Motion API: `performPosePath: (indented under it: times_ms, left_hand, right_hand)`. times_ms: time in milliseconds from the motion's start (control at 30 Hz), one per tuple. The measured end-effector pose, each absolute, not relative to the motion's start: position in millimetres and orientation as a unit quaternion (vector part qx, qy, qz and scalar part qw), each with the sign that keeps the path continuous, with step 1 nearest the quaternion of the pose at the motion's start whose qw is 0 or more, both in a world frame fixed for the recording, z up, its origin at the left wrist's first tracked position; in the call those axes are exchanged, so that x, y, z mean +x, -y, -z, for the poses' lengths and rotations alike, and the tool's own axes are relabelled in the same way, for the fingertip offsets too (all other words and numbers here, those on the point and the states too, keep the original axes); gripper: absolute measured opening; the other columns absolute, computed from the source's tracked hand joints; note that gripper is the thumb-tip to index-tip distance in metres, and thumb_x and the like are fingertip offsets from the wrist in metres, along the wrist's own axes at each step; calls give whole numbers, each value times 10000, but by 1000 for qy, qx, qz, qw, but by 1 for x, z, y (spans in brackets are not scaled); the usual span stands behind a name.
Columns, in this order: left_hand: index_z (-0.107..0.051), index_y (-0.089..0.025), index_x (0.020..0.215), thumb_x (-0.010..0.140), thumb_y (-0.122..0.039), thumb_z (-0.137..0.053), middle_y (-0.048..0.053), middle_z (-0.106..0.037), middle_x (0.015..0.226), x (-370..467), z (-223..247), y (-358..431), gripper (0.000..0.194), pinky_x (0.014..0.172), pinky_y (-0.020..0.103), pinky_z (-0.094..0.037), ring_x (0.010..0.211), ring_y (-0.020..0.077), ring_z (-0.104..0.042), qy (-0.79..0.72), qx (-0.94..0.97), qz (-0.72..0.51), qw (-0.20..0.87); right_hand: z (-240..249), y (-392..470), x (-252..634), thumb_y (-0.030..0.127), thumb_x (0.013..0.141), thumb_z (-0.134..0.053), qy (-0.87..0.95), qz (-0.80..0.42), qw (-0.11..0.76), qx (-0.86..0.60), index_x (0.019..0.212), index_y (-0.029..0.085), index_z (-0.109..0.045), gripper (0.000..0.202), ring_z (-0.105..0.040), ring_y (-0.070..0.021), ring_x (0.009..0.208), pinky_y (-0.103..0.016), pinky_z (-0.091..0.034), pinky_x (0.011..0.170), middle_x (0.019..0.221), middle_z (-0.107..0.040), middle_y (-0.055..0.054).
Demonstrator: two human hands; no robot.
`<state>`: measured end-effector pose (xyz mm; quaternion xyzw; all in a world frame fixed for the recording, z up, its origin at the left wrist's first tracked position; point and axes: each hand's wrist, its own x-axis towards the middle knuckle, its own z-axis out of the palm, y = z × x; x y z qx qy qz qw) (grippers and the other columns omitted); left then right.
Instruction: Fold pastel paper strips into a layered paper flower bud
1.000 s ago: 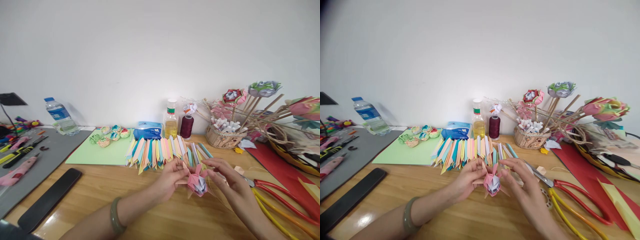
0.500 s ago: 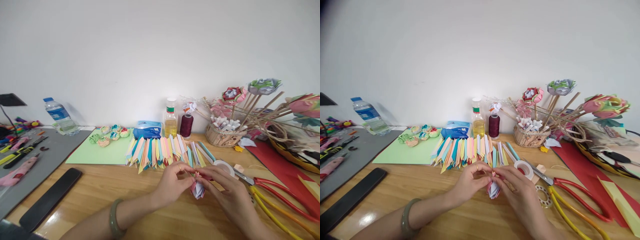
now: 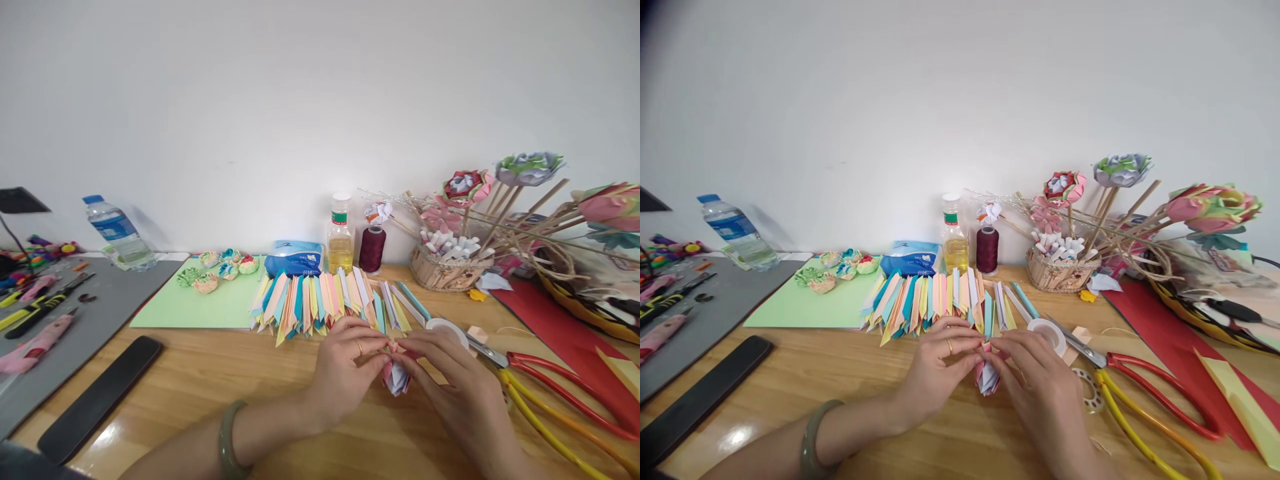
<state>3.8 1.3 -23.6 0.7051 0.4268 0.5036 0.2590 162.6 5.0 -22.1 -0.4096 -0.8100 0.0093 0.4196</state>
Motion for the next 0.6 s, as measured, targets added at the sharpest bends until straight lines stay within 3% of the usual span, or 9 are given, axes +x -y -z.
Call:
performPosePath:
  times_ms: [300, 500, 600]
  left_hand:
    - [-676, -235, 882, 757, -198, -555, 36, -693, 853, 2, 20, 1, 178, 838, 368, -434, 891, 186, -538, -436, 711, -472, 287]
    - [-674, -242, 887, 758, -204, -553, 33, -692, 858, 2, 20, 1, 181, 836, 357, -431, 885, 182, -538, -427, 709, -478, 295]
    - [-674, -242, 889, 754, -201, -558, 33, -693, 851, 2, 21, 0, 182, 830, 356, -434, 879, 181, -538, -425, 709, -481, 293]
  right_hand:
    - [23, -1, 162, 280, 811, -516, 808, 9, 410, -424, 769, 209, -602, 119, -636, -188, 769, -333, -518, 670, 830, -682, -53]
    - [22, -1, 162, 268, 805, -527, 811, 28, 407, -420, 871, 193, -593, 119, -633, -186, 757, -319, -512, 661, 836, -677, -62]
    - [21, 0, 162, 268, 806, -528, 815, 18, 406, -413, 826, 199, -591, 95, -628, -180, 759, -310, -506, 662, 822, -671, -54]
